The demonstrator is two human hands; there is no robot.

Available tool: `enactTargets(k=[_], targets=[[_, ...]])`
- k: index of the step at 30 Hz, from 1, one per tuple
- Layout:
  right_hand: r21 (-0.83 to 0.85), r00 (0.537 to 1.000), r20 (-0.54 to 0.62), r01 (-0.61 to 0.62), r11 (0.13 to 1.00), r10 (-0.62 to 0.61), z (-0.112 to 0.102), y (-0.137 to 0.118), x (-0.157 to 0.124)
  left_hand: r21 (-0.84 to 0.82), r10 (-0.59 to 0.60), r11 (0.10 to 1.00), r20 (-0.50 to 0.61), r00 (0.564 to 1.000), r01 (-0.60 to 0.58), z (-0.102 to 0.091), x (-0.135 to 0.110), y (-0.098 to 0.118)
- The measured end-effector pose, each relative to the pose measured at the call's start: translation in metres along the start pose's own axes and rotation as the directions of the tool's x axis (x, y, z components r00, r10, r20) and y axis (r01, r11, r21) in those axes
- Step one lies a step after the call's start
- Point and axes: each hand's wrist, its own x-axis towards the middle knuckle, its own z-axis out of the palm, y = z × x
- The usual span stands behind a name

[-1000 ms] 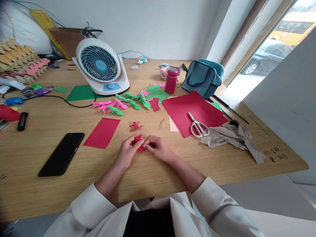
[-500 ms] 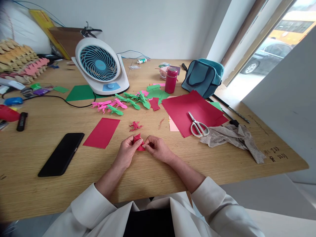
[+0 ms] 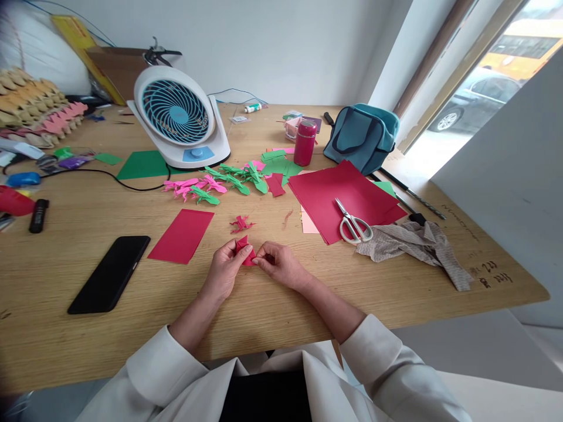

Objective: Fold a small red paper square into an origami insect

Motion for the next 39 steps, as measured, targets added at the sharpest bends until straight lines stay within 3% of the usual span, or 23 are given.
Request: enactTargets(k=[9,19,26,39], targets=[[-0.004,1.000,-0.024,0.018,1.000,-0.018,0.0015,0.0026,0.0011,-0.001,0.032,0.999,-0.037,0.999,-0.032,0.0009,0.0002,0.0021],[-0.061,0.992,0.003,0.126,0.990,-0.126,-0.0009,0.0012,0.0010,0.004,0.020,1.000,-0.038,0.999,-0.020,0.0005,0.0012,0.0013],[-0.013,0.998,-0.020,0.066,0.998,-0.067,0.0007,0.0014,0.0000,-0.024,0.023,0.999,-0.070,0.997,-0.024,0.0002,0.0020,0.0014],[-0.024,0.995,0.004,0.100,0.995,-0.100,0.0001,0.0003,-0.0001,-0.034,-0.012,0.999,-0.067,0.998,0.010,0.0000,0.0010,0.0026]])
